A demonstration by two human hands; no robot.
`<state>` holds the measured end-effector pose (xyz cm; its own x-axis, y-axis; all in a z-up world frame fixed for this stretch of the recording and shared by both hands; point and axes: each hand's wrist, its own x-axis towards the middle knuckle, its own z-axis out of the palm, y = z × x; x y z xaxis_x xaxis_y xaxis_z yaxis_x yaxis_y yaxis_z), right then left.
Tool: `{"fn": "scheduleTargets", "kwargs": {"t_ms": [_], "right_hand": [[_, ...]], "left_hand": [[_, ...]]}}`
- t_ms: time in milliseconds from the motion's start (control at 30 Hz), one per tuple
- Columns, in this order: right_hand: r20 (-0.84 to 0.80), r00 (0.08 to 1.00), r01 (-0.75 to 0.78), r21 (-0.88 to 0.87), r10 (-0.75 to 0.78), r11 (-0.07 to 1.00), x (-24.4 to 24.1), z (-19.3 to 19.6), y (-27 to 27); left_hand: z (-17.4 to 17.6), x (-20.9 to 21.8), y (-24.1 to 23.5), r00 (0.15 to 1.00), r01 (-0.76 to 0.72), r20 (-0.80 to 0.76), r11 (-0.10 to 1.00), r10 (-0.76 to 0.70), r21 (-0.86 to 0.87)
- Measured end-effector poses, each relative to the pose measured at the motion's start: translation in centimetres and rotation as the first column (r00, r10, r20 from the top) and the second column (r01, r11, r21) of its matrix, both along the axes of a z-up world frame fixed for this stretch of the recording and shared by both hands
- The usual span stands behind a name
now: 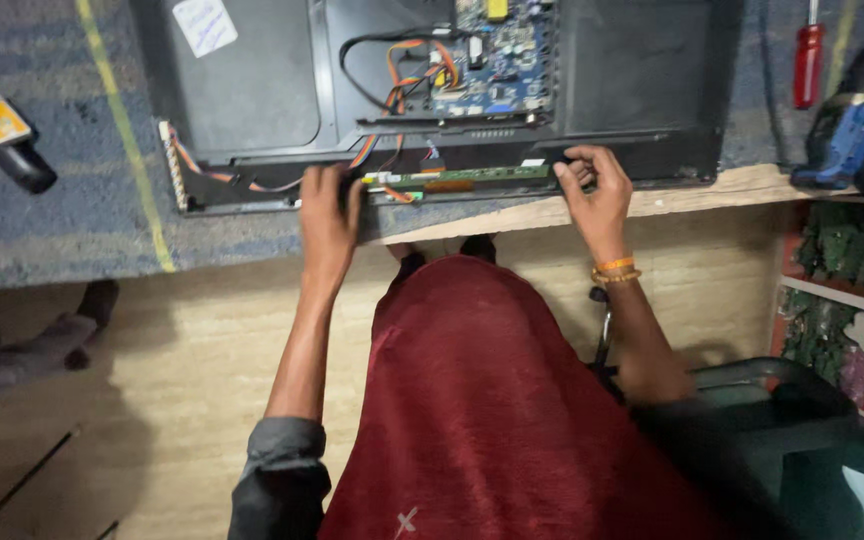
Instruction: The person disassembles a television by removing the back cover and detaching internal components. They use a power drill and a screwdriver to remove screws, disconnect wires, and remove the back panel to access the circuit board and other internal parts.
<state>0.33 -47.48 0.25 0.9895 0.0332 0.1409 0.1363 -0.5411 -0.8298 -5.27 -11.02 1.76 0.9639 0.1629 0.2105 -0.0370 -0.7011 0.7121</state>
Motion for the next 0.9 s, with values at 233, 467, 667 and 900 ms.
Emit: {"fn": "scheduleTargets", "kwargs": {"t_ms": [233, 467, 667, 900], "right_hand": [[0.114, 0.958, 0.272, -0.076, -0.263, 0.959, -0.7, -2.4, -7.3], [0.023, 0.846, 0.509, 0.269, -0.533, 0.818, 2.5, -8.7, -21.1], [-0.200, 0.852, 0.514, 0.490, -0.483, 0.704, 3.2, -9.3, -27.0], [-0.275, 0.833, 0.553, 0.434, -0.480, 0.711, 2.5, -9.6, -25.5]], "left_hand": [[-0.9, -1.8, 4.9, 0.956, -0.271, 0.137, 0.961, 0.261, 0.058], [-6.1, -2.8, 17.9, 0.816, -0.578, 0.263, 0.732, 0.515, 0.360], [-10.9, -3.4, 23.8, 0.869, -0.469, -0.009, 0.828, 0.495, 0.307], [-10.9, -4.0, 23.1, 0.897, -0.438, 0.062, 0.864, 0.437, 0.248]]}}
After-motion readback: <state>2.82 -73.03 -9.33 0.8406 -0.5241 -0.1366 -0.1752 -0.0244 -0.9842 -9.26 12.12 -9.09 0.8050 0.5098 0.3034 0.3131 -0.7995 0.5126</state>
